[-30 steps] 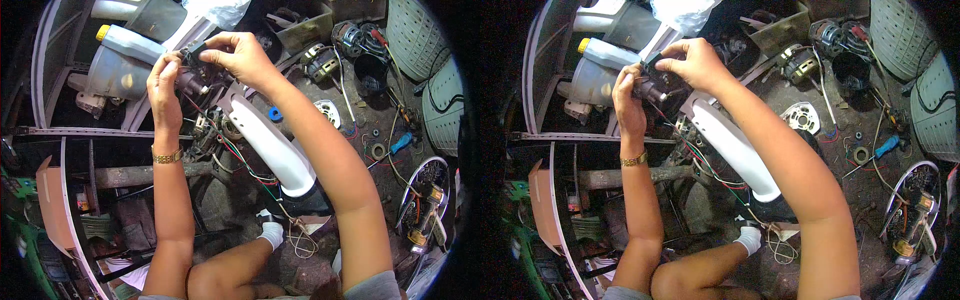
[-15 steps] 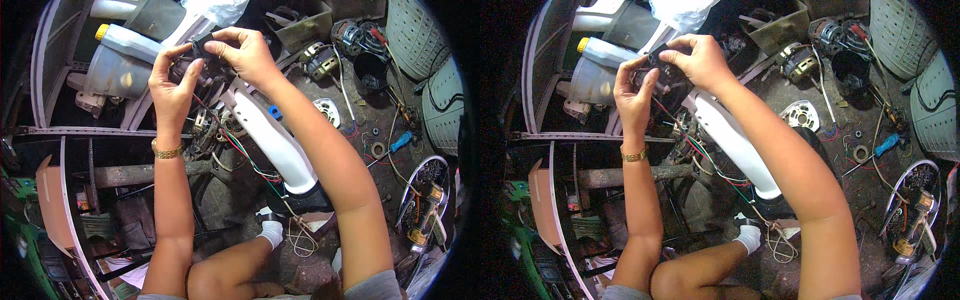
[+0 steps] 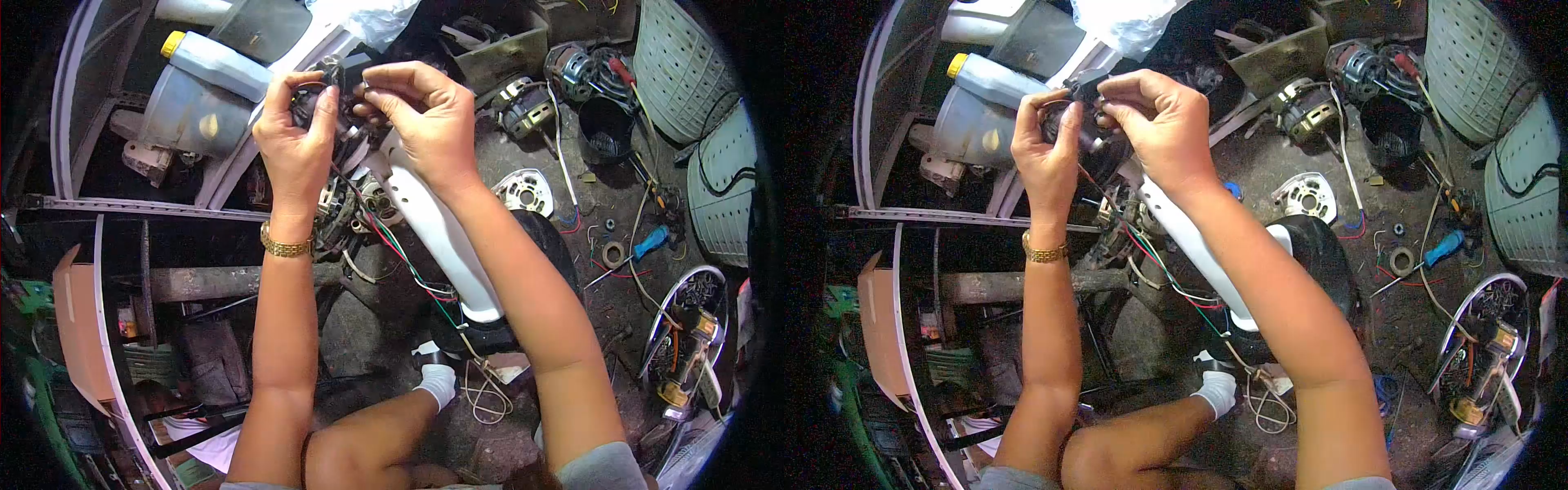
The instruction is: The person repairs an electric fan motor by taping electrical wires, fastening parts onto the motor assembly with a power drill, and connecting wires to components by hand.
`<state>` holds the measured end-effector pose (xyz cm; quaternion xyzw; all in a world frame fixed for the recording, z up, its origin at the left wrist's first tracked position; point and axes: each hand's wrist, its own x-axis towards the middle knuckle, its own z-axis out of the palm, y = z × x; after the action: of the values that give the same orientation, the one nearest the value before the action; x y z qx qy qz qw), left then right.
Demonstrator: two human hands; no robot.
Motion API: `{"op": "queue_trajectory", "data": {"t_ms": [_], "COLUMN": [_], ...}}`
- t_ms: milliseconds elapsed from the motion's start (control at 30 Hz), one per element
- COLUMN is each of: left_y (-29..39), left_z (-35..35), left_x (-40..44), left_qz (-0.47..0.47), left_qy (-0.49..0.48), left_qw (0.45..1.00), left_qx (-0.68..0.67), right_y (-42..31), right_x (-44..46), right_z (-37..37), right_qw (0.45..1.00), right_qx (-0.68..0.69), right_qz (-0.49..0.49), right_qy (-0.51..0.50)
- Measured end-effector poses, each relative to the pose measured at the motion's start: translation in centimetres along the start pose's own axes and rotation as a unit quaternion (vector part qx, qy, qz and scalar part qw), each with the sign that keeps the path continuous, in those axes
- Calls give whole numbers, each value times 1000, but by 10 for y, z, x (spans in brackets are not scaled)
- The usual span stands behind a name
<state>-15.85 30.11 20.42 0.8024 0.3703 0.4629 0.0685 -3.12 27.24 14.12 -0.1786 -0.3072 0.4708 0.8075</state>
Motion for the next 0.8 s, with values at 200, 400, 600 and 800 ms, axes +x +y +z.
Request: {"op": "queue_trajectory", "data": {"t_ms": [200,400,600,800], "left_y": [5,14,17,17], "left_z": [6,9,10,9], "left_x": [2,2,3,3], "left_qz": [10,24,28,-6], "left_qy": [2,11,16,6], "left_qw": [1000,998,997,998], "left_qx": [23,57,75,63], "right_y": [6,-3,-16,-13], "right_x": [4,13,20,30], "right_z": [-8,-13,-8,-14], "right_qw": [986,845,769,749], "right_qx": [-141,-426,-497,-521], "right_qz": [-85,-322,-401,-409], "right_qy": [0,9,23,-31]}}
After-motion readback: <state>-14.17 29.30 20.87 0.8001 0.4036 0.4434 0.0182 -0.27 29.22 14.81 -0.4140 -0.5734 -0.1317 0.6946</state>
